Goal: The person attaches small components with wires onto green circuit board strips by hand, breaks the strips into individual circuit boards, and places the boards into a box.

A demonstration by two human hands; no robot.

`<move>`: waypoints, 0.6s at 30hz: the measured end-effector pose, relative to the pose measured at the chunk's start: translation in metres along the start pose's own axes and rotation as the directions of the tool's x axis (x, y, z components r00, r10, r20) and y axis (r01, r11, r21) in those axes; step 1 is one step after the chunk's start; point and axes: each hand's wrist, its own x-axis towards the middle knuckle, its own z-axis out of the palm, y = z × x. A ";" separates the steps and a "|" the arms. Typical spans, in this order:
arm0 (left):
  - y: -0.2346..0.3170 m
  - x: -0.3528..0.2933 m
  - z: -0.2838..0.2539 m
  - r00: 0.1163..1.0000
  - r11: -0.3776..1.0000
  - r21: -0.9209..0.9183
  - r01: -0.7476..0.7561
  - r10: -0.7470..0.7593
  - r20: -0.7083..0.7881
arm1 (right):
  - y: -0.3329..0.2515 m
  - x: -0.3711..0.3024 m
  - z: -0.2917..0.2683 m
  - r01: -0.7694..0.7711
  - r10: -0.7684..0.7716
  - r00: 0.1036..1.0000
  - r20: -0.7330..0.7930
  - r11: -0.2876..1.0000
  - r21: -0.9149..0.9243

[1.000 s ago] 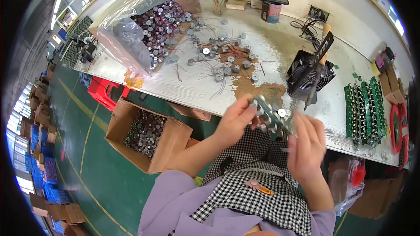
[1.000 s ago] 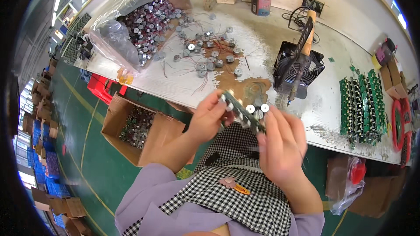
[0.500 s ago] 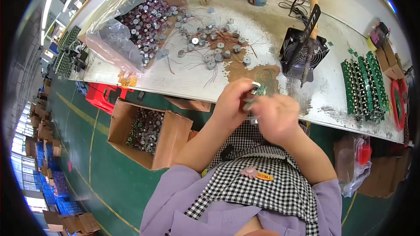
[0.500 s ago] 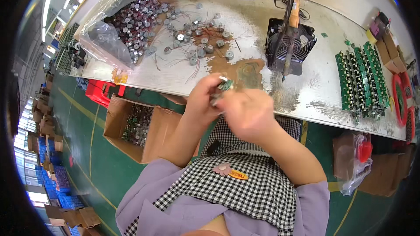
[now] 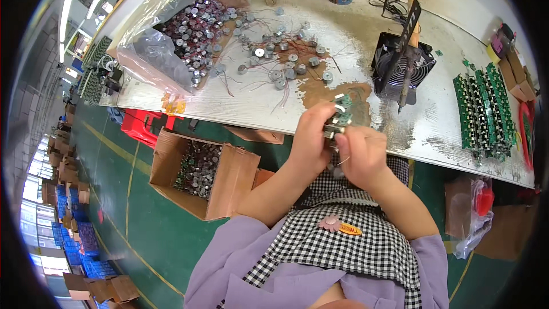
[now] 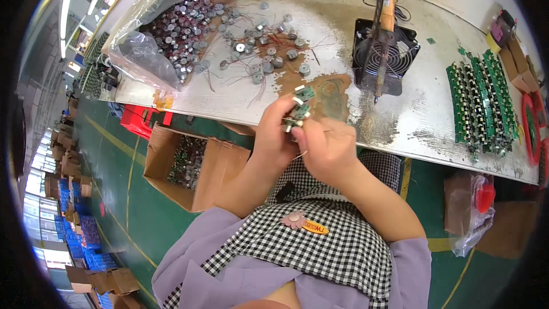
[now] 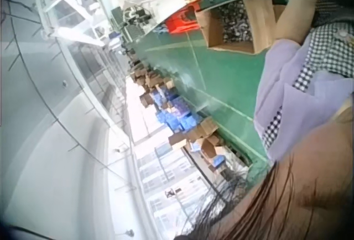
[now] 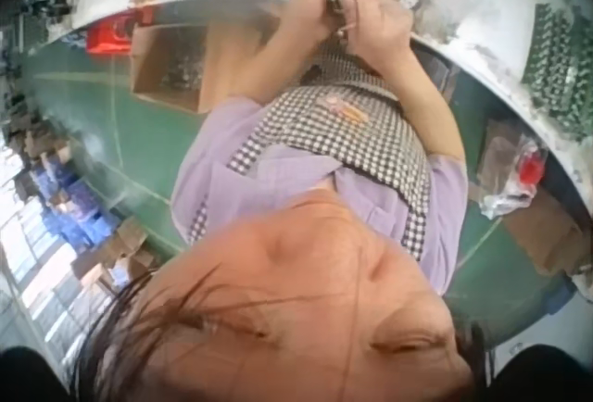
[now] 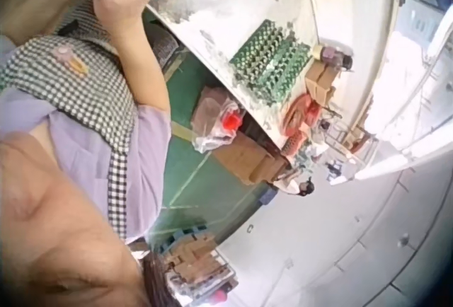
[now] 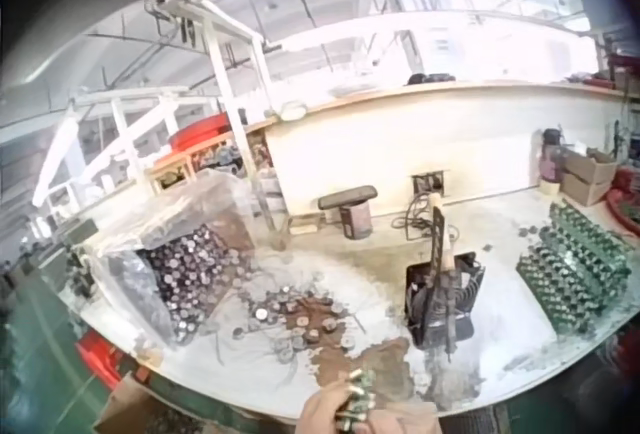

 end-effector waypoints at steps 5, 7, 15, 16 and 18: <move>0.006 -0.004 0.012 0.942 0.841 -0.448 0.303 -0.336 0.007 | -0.001 0.016 -0.013 -0.190 0.190 0.982 0.021 0.982 -0.020; 0.023 0.000 0.012 0.897 0.773 -0.497 0.394 -0.442 0.022 | 0.005 0.019 -0.015 0.049 -0.047 0.996 0.078 0.998 -0.027; -0.008 -0.016 0.015 0.973 0.894 -0.411 0.177 -0.221 -0.062 | -0.007 0.043 -0.016 -0.476 0.467 0.880 0.090 0.861 0.178; -0.006 -0.015 0.018 0.980 0.889 -0.449 0.094 -0.162 -0.115 | -0.011 0.046 -0.015 -0.544 0.531 0.839 0.122 0.807 0.230; -0.001 -0.010 0.018 0.983 0.848 -0.530 0.018 -0.111 -0.144 | -0.011 0.026 -0.002 -0.438 0.445 0.895 0.015 0.874 0.212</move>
